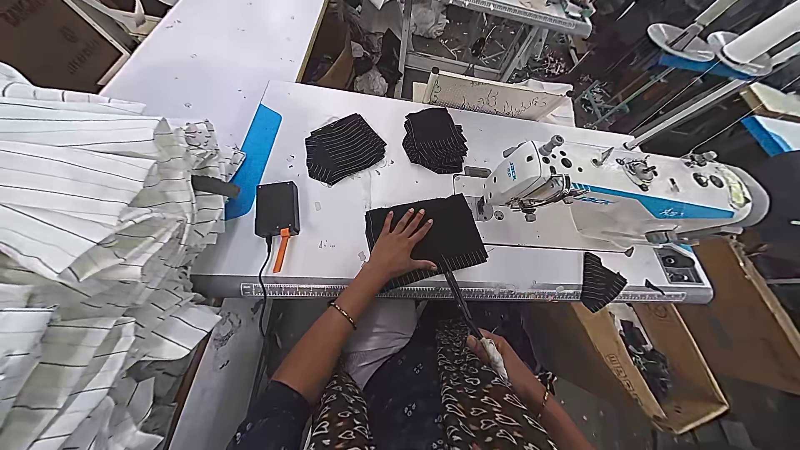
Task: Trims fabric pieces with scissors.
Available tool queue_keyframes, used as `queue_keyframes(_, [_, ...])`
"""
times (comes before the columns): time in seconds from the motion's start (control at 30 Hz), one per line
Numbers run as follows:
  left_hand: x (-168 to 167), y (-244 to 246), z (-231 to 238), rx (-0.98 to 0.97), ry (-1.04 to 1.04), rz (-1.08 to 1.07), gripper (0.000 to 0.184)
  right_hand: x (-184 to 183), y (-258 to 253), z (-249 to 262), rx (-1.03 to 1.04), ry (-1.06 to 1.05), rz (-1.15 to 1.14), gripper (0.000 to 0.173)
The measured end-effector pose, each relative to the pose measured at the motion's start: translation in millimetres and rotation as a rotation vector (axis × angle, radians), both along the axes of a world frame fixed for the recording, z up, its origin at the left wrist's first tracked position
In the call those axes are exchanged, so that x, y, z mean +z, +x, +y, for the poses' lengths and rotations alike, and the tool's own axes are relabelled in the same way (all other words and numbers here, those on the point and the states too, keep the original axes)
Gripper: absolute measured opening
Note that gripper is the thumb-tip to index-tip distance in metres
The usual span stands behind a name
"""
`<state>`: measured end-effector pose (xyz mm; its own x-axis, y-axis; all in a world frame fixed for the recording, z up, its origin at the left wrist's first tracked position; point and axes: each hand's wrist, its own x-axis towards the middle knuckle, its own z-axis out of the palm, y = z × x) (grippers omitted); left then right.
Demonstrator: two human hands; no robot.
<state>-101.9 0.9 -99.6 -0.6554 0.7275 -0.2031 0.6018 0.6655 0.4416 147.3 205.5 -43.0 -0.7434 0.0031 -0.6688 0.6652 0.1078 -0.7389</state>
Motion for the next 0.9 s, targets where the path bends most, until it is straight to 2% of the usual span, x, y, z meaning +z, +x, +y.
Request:
queue_keyframes(0.33, [-3.5,2.4,-1.0,-0.012,-0.01,0.019,0.107,-5.5,-15.6,-12.3,0.136,0.168,-0.05,0.04])
queue_keyframes(0.57, [-0.9,3.3,-0.8,-0.012,-0.024,0.018,0.108,-10.9,-8.4,-21.4,0.05,0.228,0.003,0.036])
queue_keyframes(0.73, [1.0,4.6,-0.9,-0.02,-0.043,0.01,0.109,-15.1,-1.7,-25.1,-0.017,0.201,-0.007,0.035])
queue_keyframes(0.9, [0.1,5.4,-0.8,-0.033,-0.034,0.019,0.11,-11.2,-17.7,-24.2,-0.03,0.075,-0.023,0.033])
